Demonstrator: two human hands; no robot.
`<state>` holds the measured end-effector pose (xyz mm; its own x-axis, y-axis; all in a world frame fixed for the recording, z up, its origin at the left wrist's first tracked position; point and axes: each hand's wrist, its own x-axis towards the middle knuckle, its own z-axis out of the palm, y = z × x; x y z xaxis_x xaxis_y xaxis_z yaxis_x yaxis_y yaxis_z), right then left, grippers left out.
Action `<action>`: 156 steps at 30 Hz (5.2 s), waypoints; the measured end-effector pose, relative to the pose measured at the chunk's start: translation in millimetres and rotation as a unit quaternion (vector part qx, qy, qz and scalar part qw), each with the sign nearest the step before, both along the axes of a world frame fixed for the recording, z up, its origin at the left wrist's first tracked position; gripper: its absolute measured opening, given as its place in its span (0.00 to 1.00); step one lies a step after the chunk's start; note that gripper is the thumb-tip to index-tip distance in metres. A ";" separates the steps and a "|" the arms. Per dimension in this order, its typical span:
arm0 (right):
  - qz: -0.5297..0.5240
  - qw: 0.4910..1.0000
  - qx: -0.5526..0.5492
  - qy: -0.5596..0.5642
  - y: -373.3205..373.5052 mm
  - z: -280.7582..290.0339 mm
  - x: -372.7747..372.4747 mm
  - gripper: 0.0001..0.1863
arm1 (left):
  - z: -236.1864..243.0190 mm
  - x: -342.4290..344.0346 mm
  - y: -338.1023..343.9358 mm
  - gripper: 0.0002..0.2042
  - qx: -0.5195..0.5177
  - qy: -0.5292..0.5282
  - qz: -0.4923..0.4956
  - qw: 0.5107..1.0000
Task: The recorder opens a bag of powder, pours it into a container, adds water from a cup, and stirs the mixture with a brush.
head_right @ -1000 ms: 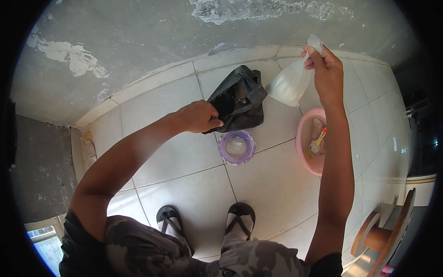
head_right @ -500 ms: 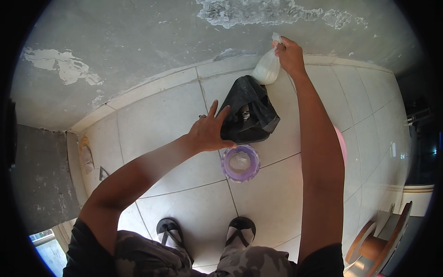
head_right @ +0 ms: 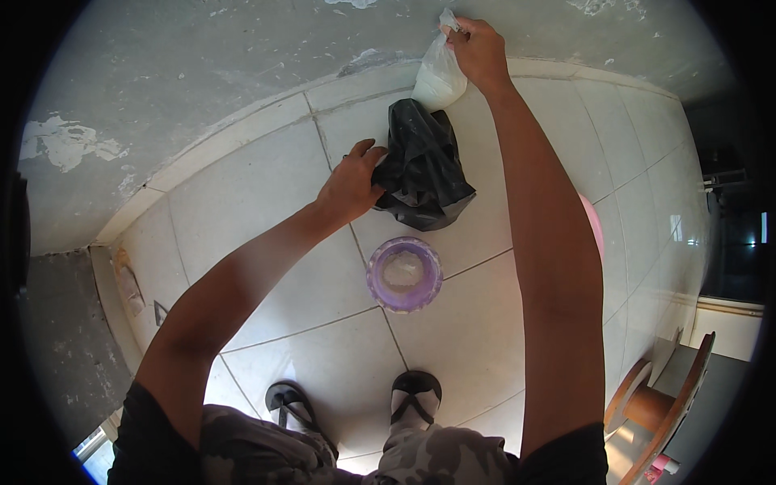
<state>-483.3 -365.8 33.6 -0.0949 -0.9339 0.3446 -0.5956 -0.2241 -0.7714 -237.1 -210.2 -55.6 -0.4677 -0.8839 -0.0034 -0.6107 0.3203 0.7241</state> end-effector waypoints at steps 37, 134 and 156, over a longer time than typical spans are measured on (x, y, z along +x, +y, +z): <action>-0.431 0.751 0.266 -0.424 483.0 -89.9 -177.4 0.33 | 44.0 103.7 79.8 0.18 0.331 -0.078 -0.049 0.939; -0.159 0.876 0.326 -0.319 401.6 -79.6 -287.0 0.24 | 7.1 -183.8 201.8 0.18 0.359 0.261 0.023 0.896; -0.144 0.870 0.253 -0.398 473.5 -56.8 -219.8 0.22 | 29.1 -128.1 271.4 0.09 0.402 0.301 0.138 0.854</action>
